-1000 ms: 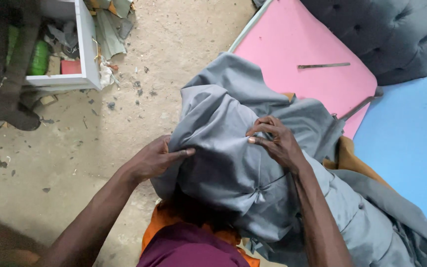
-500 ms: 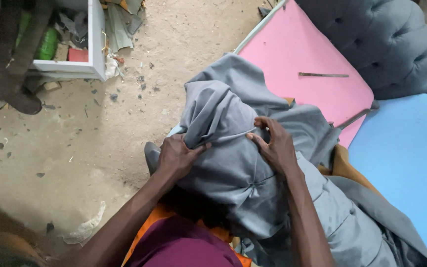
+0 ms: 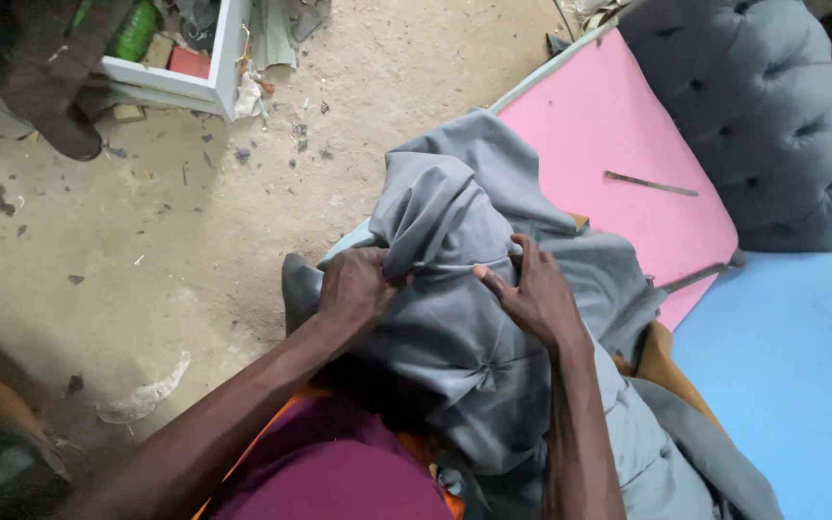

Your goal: The person is working on a large piece of grey fabric, likely upholstery, by hand. They are repeatedly pinching and pulling the fabric to create tufted indentations, smoothing the material between each action.

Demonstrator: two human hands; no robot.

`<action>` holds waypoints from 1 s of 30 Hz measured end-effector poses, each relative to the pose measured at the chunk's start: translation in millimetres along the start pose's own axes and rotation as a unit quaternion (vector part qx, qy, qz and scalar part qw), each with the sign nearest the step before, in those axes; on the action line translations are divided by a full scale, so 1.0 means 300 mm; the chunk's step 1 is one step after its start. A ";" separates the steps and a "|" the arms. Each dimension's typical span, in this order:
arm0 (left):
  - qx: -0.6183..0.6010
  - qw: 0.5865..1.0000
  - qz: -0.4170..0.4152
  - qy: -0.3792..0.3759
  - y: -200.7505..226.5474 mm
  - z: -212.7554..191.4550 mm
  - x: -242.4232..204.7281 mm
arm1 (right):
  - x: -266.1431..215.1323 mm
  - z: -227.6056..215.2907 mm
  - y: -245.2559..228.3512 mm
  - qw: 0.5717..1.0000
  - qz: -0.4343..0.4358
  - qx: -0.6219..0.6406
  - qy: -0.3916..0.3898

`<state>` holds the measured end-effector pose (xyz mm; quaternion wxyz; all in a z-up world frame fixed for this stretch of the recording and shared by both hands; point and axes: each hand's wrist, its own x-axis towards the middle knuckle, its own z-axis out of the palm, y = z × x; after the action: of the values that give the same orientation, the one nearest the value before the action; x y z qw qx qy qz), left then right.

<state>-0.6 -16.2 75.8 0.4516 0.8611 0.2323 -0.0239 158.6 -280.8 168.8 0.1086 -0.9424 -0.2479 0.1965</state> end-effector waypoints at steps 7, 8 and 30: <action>-0.009 0.992 0.065 0.105 0.022 0.080 -0.009 | 0.062 0.027 -0.122 0.997 0.054 -0.056 -0.010; -0.010 0.992 0.067 0.107 0.000 0.109 -0.001 | 0.060 0.021 -0.131 0.997 0.053 -0.057 -0.008; -0.137 0.988 -0.056 -0.043 -0.115 0.120 0.052 | 0.037 0.066 0.077 0.989 -0.062 0.132 0.004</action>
<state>4.8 -22.0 24.3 0.5726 0.7750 0.2616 -0.0547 168.8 -292.7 140.7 0.2451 -0.9034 -0.2772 0.2167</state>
